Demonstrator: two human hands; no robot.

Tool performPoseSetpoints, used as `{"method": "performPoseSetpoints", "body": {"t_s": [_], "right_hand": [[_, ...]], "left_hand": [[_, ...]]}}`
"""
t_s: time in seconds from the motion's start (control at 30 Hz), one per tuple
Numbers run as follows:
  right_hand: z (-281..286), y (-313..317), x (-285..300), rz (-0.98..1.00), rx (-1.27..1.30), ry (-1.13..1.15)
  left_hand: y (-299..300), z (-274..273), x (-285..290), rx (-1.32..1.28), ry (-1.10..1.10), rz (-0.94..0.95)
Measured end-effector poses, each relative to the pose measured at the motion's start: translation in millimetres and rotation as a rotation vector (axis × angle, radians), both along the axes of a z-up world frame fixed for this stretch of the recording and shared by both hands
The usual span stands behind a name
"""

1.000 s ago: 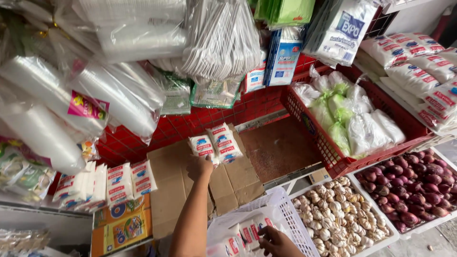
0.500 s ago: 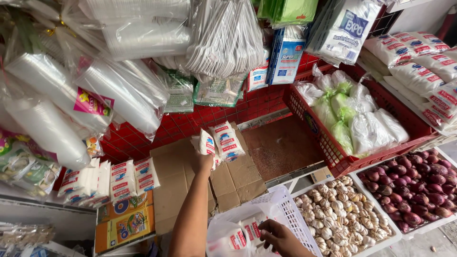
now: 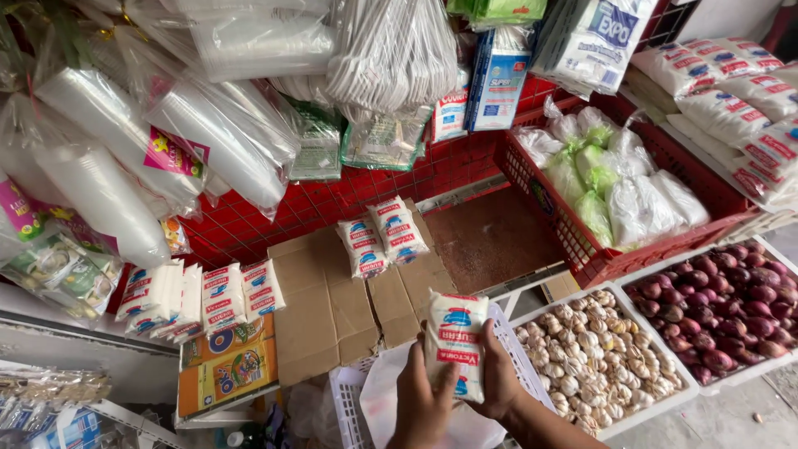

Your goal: The person picks up individual packets of sugar from a cardboard box on a low shelf and places them into a white plastic bag inside a basket. The person then ties the handles of the plastic bag.

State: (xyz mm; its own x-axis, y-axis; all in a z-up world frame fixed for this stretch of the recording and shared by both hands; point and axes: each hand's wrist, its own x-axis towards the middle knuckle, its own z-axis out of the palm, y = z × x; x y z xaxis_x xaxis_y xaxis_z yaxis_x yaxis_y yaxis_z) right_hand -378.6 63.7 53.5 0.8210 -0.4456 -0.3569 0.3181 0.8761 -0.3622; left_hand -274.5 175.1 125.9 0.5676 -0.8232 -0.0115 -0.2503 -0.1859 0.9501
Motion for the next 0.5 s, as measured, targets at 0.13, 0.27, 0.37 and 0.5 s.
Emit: {"method": "performPoseSetpoints", "body": {"t_s": [0.13, 0.27, 0.37, 0.5], "right_hand": [[1.7, 8.0, -8.9, -0.027, 0.040, -0.074], [10.2, 14.9, -17.1, 0.021, 0.050, -0.113], [20.3, 18.1, -21.0, 0.030, -0.025, -0.049], [-29.1, 8.9, -35.7, 0.129, -0.073, 0.032]], "left_hand": [[10.6, -4.4, -14.4, -0.026, -1.036, 0.111], [5.1, -18.6, -23.8, -0.083, -0.995, -0.331], [-11.4, -14.0, -18.8, -0.092, -1.123, -0.413], [-43.0, -4.9, -1.6, -0.200, -1.014, -0.495]]}}
